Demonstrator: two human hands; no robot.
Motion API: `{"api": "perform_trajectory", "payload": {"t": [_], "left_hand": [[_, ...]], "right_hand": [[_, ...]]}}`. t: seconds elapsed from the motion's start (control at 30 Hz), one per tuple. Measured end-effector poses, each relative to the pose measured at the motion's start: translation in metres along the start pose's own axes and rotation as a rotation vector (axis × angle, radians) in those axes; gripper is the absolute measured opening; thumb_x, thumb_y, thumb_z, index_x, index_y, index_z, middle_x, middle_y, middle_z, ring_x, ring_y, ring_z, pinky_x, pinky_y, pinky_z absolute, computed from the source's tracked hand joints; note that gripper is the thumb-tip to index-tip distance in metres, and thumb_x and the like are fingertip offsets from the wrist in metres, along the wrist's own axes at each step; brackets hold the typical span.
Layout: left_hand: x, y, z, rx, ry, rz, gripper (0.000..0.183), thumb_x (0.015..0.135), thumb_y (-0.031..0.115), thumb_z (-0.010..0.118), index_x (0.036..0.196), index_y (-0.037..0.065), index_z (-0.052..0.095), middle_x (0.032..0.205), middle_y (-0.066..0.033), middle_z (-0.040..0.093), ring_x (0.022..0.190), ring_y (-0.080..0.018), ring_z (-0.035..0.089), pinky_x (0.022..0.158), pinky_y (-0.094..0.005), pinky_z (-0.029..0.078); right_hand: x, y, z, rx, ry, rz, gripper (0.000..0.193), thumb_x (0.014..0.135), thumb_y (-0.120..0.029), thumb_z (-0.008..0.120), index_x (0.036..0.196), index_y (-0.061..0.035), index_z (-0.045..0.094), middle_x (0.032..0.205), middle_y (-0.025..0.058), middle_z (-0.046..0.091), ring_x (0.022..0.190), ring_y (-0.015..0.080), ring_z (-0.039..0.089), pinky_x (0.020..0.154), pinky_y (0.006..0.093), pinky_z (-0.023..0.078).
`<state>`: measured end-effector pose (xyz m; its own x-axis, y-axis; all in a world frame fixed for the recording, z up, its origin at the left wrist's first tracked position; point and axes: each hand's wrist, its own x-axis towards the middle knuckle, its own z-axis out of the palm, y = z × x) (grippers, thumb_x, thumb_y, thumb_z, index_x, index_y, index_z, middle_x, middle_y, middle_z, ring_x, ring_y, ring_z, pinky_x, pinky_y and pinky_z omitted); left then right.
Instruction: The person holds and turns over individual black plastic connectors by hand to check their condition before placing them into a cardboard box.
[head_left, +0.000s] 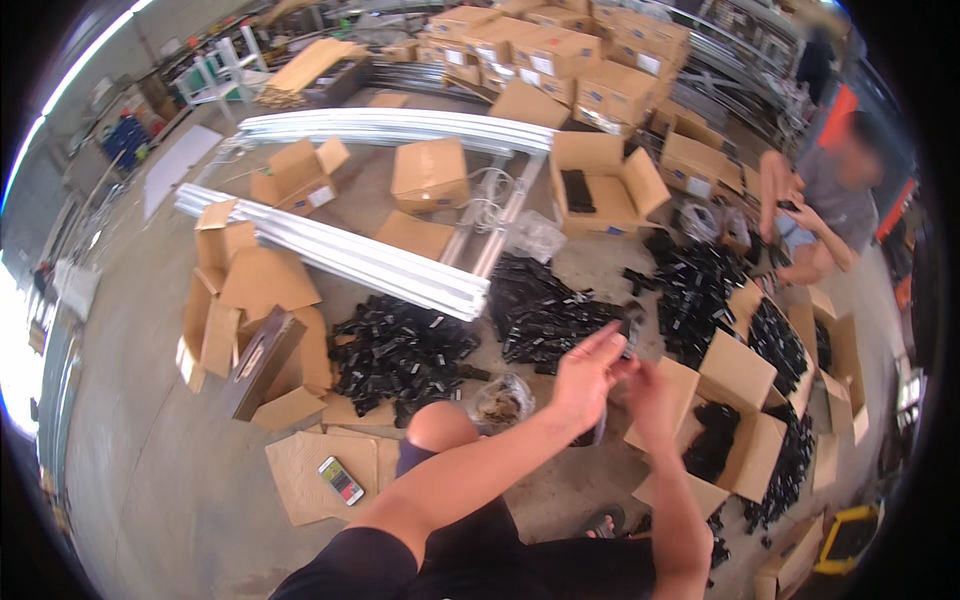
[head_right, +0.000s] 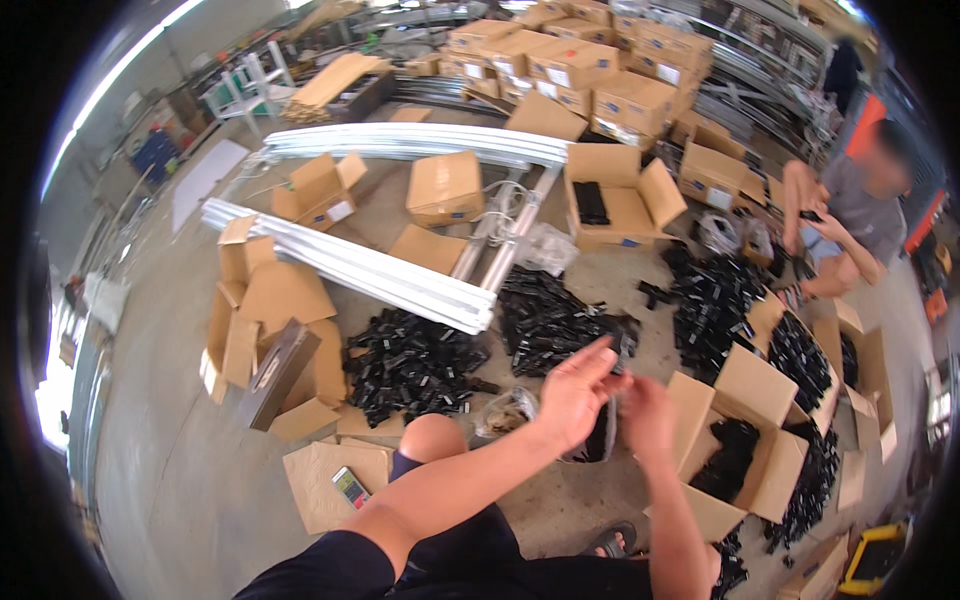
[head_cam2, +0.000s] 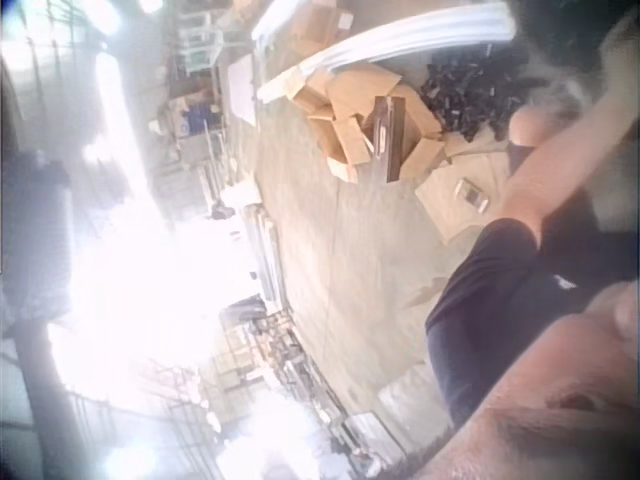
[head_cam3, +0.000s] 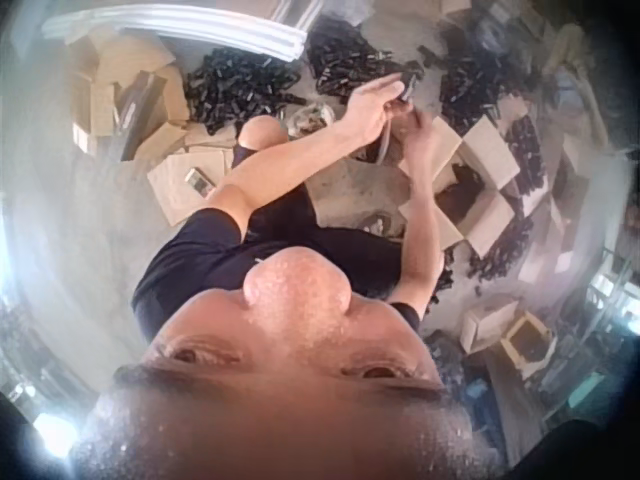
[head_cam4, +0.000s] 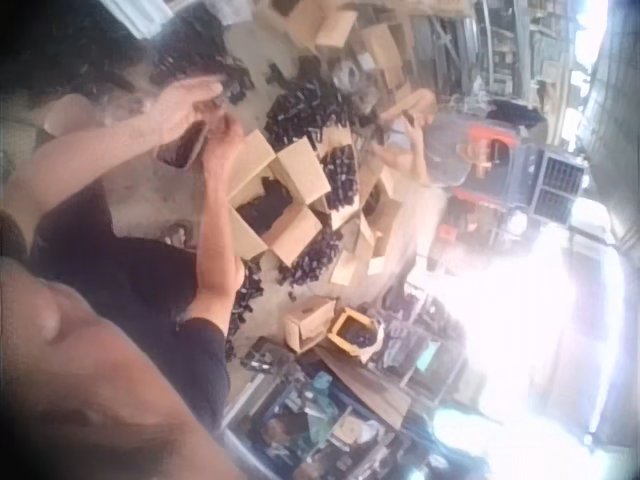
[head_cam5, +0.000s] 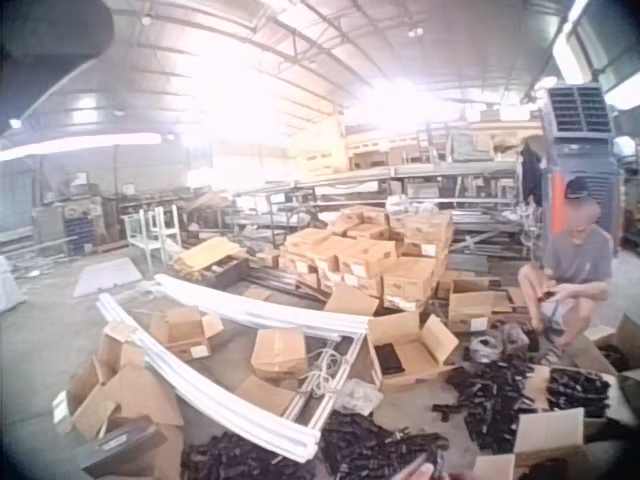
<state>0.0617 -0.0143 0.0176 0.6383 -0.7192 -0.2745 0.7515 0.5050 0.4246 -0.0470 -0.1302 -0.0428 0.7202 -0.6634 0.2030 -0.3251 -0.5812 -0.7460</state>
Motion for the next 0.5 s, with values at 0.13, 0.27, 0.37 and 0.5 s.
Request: {"api": "perform_trajectory", "payload": {"t": [0.13,0.27,0.37,0.5], "left_hand": [[-0.008,-0.041,0.009,0.093,-0.044,-0.105,0.036,0.097,0.008,0.07,0.132,0.0,0.064,0.107,-0.0064,0.072,0.091,-0.0187,0.07,0.087,-0.036,0.061],[-0.015,-0.064,0.003,0.165,-0.038,-0.161,0.035,0.097,0.009,0.071,0.13,0.0,0.066,0.109,-0.0071,0.072,0.092,-0.0178,0.069,0.087,-0.0361,0.061],[-0.014,-0.081,0.004,0.224,-0.03,-0.183,0.038,0.097,0.008,0.07,0.132,-0.003,0.062,0.111,-0.0096,0.071,0.093,-0.0204,0.068,0.088,-0.04,0.06],[-0.012,-0.08,-0.005,0.272,-0.034,-0.176,0.035,0.099,0.009,0.067,0.133,0.0,0.063,0.113,-0.0105,0.071,0.097,-0.0216,0.069,0.09,-0.0415,0.06]], "right_hand": [[-0.022,-0.006,-0.089,0.374,0.226,0.04,0.021,0.1,-0.002,0.059,0.117,0.0006,0.071,0.095,0.0039,0.069,0.079,0.0086,0.063,0.072,0.0257,0.056],[-0.042,-0.002,-0.101,0.528,0.278,0.127,0.018,0.098,0.0,0.064,0.114,0.0047,0.069,0.089,0.0033,0.067,0.073,0.0082,0.061,0.067,0.024,0.053],[-0.045,0.006,-0.107,0.566,0.261,0.155,0.016,0.098,-0.002,0.065,0.112,0.0049,0.069,0.086,0.0036,0.068,0.072,0.0088,0.063,0.065,0.0235,0.052],[-0.043,0.01,-0.097,0.553,0.23,0.121,0.019,0.098,-0.002,0.066,0.115,0.0043,0.071,0.104,0.0059,0.07,0.084,0.0113,0.069,0.076,0.025,0.058]]}}
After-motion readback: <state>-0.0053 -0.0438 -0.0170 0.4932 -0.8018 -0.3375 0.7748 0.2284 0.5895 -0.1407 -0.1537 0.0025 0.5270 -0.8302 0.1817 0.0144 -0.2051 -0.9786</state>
